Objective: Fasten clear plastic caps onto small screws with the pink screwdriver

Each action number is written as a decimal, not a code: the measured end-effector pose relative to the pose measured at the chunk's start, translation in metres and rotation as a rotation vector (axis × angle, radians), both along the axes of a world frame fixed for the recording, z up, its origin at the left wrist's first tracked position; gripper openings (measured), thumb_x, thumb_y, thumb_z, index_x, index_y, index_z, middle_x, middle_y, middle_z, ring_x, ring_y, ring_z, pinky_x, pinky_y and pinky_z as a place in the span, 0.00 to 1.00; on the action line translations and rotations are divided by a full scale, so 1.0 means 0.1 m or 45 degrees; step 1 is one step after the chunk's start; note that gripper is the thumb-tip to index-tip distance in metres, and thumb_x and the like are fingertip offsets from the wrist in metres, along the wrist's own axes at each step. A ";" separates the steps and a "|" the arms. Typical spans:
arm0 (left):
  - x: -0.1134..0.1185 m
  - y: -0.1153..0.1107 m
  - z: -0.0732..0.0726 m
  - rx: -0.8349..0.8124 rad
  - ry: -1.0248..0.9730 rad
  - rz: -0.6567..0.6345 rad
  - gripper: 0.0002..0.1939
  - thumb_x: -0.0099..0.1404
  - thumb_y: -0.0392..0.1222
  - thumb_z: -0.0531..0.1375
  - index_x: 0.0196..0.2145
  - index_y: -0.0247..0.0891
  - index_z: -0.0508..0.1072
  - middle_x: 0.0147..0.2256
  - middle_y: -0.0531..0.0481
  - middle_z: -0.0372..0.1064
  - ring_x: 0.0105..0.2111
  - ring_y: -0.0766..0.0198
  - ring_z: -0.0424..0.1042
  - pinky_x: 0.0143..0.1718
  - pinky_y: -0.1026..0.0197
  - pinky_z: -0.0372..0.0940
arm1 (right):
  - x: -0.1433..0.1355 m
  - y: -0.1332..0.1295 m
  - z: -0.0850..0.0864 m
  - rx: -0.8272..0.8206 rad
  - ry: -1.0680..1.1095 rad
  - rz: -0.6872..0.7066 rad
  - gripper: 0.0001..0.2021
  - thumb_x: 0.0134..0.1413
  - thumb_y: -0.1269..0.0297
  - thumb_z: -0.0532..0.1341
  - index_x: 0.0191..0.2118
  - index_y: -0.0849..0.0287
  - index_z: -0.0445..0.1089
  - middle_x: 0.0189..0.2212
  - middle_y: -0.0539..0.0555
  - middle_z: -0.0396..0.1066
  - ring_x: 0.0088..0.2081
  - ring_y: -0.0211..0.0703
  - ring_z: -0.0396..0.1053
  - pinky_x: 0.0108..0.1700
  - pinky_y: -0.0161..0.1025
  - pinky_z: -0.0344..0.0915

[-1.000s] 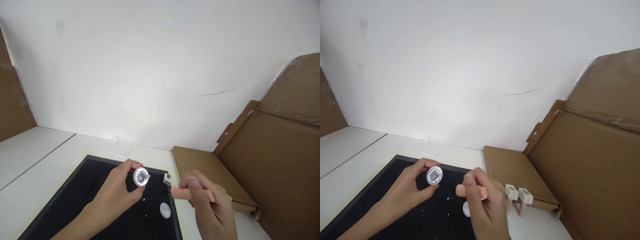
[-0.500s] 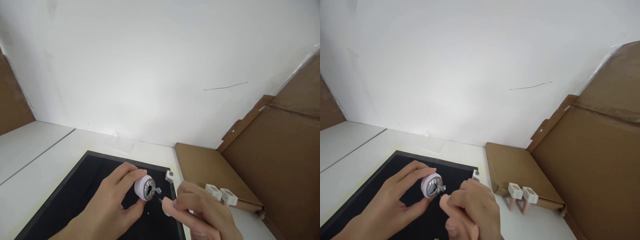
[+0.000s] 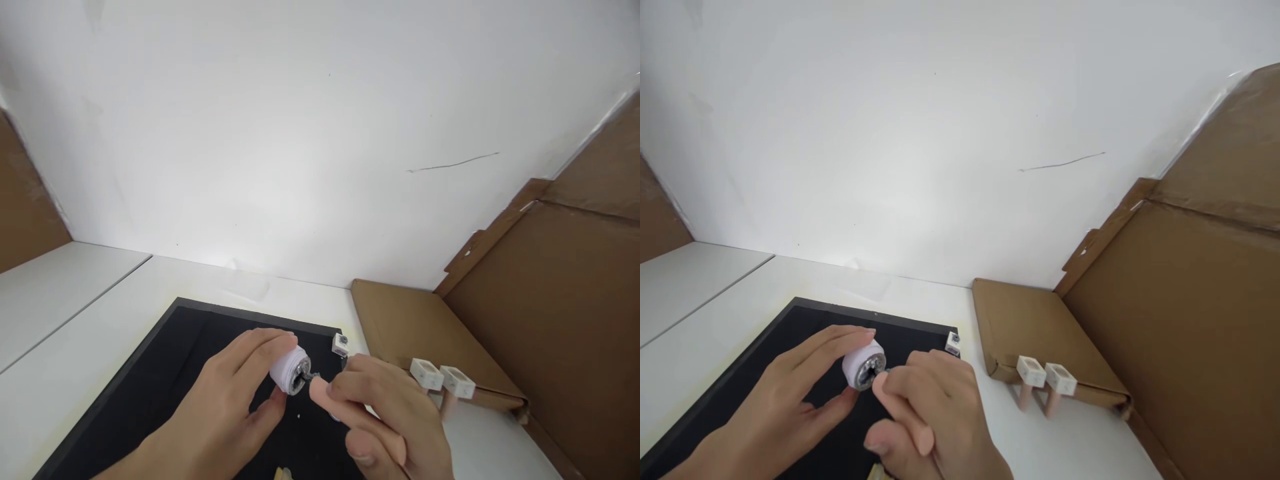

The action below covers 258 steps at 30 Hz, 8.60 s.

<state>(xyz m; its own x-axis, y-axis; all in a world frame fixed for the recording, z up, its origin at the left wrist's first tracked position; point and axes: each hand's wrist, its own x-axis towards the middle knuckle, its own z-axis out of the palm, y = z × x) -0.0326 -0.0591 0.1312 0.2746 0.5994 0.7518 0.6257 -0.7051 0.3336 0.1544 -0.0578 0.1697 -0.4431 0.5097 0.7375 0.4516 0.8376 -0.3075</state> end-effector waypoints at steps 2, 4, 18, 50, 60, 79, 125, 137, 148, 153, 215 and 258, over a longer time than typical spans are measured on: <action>0.01 -0.02 0.00 -0.013 0.013 -0.001 0.21 0.59 0.26 0.52 0.50 0.39 0.64 0.43 0.45 0.74 0.42 0.61 0.76 0.43 0.61 0.73 | 0.01 0.00 0.00 -0.015 0.017 -0.005 0.22 0.65 0.49 0.46 0.28 0.56 0.65 0.16 0.47 0.60 0.18 0.36 0.59 0.23 0.35 0.57; 0.01 -0.03 0.01 -0.016 0.028 0.000 0.21 0.59 0.26 0.52 0.50 0.39 0.64 0.43 0.44 0.74 0.42 0.61 0.76 0.43 0.61 0.73 | 0.01 -0.02 0.00 -0.033 0.030 -0.006 0.22 0.65 0.49 0.47 0.27 0.57 0.65 0.16 0.46 0.59 0.17 0.35 0.58 0.22 0.35 0.56; 0.00 -0.06 0.02 -0.054 -0.042 0.020 0.22 0.58 0.28 0.53 0.50 0.39 0.64 0.43 0.44 0.74 0.40 0.61 0.77 0.39 0.63 0.74 | 0.06 -0.08 0.01 -0.272 0.452 -0.124 0.23 0.62 0.46 0.51 0.23 0.57 0.66 0.17 0.49 0.62 0.21 0.38 0.61 0.22 0.35 0.55; 0.03 0.01 -0.05 -0.452 0.023 -0.390 0.29 0.59 0.27 0.55 0.57 0.46 0.61 0.40 0.48 0.65 0.34 0.64 0.71 0.19 0.71 0.62 | 0.12 0.05 -0.02 -0.280 0.031 0.122 0.20 0.66 0.50 0.48 0.27 0.57 0.62 0.19 0.45 0.57 0.24 0.35 0.55 0.29 0.36 0.54; 0.02 0.04 -0.02 -0.689 -0.044 -0.523 0.30 0.60 0.29 0.57 0.56 0.55 0.62 0.41 0.52 0.64 0.38 0.63 0.69 0.36 0.61 0.70 | 0.18 0.02 -0.07 -0.542 0.143 0.069 0.22 0.64 0.47 0.50 0.25 0.57 0.63 0.20 0.45 0.56 0.24 0.34 0.56 0.26 0.34 0.51; 0.03 0.03 -0.06 -0.544 -0.120 -0.431 0.29 0.59 0.28 0.57 0.55 0.52 0.65 0.39 0.51 0.64 0.36 0.64 0.69 0.30 0.65 0.69 | 0.01 -0.05 -0.13 -0.804 0.475 -0.062 0.24 0.61 0.46 0.51 0.21 0.58 0.59 0.16 0.43 0.50 0.19 0.32 0.47 0.20 0.33 0.44; 0.07 -0.02 -0.01 -1.169 -0.867 -0.788 0.25 0.55 0.27 0.64 0.48 0.49 0.73 0.38 0.54 0.71 0.36 0.67 0.72 0.39 0.63 0.70 | 0.05 -0.05 -0.03 -0.909 0.983 -0.007 0.24 0.54 0.41 0.57 0.22 0.58 0.68 0.12 0.45 0.54 0.15 0.33 0.54 0.17 0.32 0.52; 0.08 -0.01 -0.04 -1.337 -1.068 -0.941 0.24 0.55 0.27 0.65 0.47 0.50 0.75 0.37 0.54 0.74 0.35 0.70 0.70 0.36 0.67 0.67 | 0.08 -0.09 -0.05 -0.554 0.617 -0.044 0.19 0.61 0.50 0.55 0.25 0.57 0.67 0.16 0.46 0.58 0.17 0.33 0.55 0.19 0.32 0.53; 0.06 0.01 -0.04 -1.348 -1.083 -1.018 0.25 0.56 0.26 0.65 0.47 0.51 0.75 0.37 0.55 0.72 0.34 0.72 0.70 0.38 0.69 0.66 | 0.05 -0.19 0.01 -0.366 0.404 -0.055 0.09 0.59 0.66 0.58 0.27 0.56 0.66 0.20 0.46 0.62 0.20 0.33 0.57 0.22 0.33 0.54; 0.05 0.00 -0.05 -1.345 -1.075 -1.031 0.24 0.57 0.29 0.66 0.47 0.53 0.75 0.38 0.55 0.72 0.36 0.71 0.70 0.39 0.69 0.66 | 0.08 -0.20 0.02 -0.249 0.232 0.030 0.06 0.57 0.73 0.56 0.31 0.56 0.66 0.21 0.47 0.63 0.21 0.35 0.60 0.21 0.33 0.55; 0.10 0.18 -0.02 -1.528 -1.232 -0.993 0.21 0.45 0.28 0.71 0.38 0.43 0.79 0.33 0.54 0.74 0.30 0.67 0.72 0.36 0.62 0.66 | 0.11 -0.05 -0.09 -1.078 0.676 0.119 0.11 0.55 0.54 0.62 0.31 0.57 0.70 0.16 0.44 0.62 0.16 0.30 0.60 0.18 0.29 0.61; 0.08 0.16 -0.03 -1.543 -1.206 -0.983 0.22 0.45 0.31 0.72 0.39 0.44 0.78 0.36 0.52 0.74 0.32 0.65 0.72 0.35 0.62 0.66 | 0.26 -0.17 0.07 -0.566 -0.037 0.192 0.15 0.55 0.79 0.54 0.38 0.49 0.71 0.32 0.49 0.59 0.27 0.33 0.62 0.25 0.30 0.59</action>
<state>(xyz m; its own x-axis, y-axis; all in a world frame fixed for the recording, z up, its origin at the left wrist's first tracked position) -0.0242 -0.0427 0.1282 0.5125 0.8564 0.0632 -0.4243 0.1885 0.8857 0.1800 -0.0746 0.1767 -0.5536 0.7018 0.4483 0.3488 0.6842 -0.6405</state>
